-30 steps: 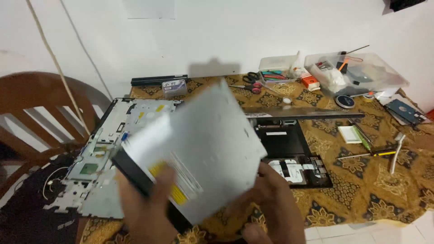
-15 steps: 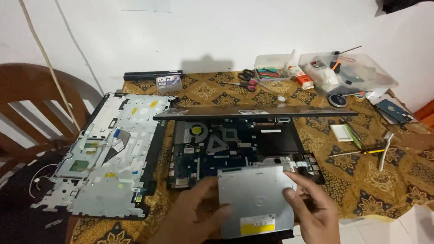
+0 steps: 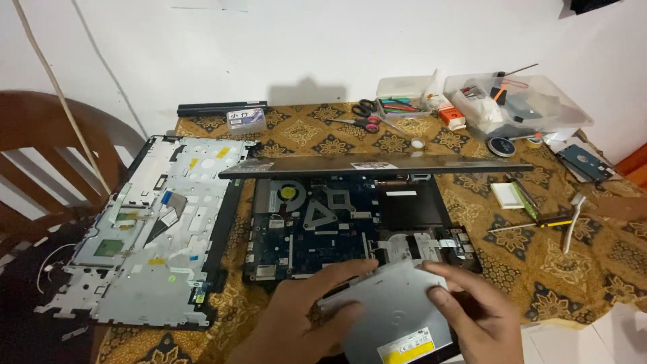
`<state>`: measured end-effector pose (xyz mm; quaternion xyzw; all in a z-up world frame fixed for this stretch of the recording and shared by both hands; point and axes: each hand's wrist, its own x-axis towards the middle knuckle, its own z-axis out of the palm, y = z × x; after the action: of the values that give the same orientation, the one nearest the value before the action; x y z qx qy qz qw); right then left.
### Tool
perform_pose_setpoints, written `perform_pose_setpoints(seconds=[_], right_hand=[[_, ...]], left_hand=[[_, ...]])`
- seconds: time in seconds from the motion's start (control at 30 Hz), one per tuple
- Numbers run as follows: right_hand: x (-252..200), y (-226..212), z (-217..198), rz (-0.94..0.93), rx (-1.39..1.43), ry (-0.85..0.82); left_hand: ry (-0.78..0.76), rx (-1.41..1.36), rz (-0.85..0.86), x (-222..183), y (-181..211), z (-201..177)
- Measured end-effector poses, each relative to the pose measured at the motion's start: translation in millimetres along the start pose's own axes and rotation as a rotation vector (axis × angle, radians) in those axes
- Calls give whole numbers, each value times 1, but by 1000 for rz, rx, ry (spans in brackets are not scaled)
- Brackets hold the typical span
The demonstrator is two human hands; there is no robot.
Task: Assembling a laptop by inserting the optical drive, connecting internal ribbon cables, and fitting the top case.
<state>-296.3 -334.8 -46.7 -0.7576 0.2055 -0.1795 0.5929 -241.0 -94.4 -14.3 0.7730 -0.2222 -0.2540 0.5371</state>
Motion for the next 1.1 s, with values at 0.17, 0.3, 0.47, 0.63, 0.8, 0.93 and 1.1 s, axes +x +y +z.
perform_pose_setpoints(seconds=[0.17, 0.3, 0.47, 0.63, 0.8, 0.93, 1.1], right_hand=[[8, 23, -13, -20, 144, -79], [6, 22, -6, -516, 310, -228], [6, 29, -7, -708, 277, -97], [5, 23, -3, -595, 329, -59], [7, 18, 2, -489, 310, -9], [9, 18, 0, -538, 276, -41], [19, 7, 14, -286, -14, -95]], left_hand=[[280, -121, -11, -3, -15, 12], [365, -48, 719, -12, -21, 20], [443, 195, 698, -23, -2, 17], [401, 297, 757, -18, 2, 19], [428, 452, 888, -6, 14, 21], [455, 471, 967, -2, 9, 20], [533, 375, 1030, 12, -5, 13]])
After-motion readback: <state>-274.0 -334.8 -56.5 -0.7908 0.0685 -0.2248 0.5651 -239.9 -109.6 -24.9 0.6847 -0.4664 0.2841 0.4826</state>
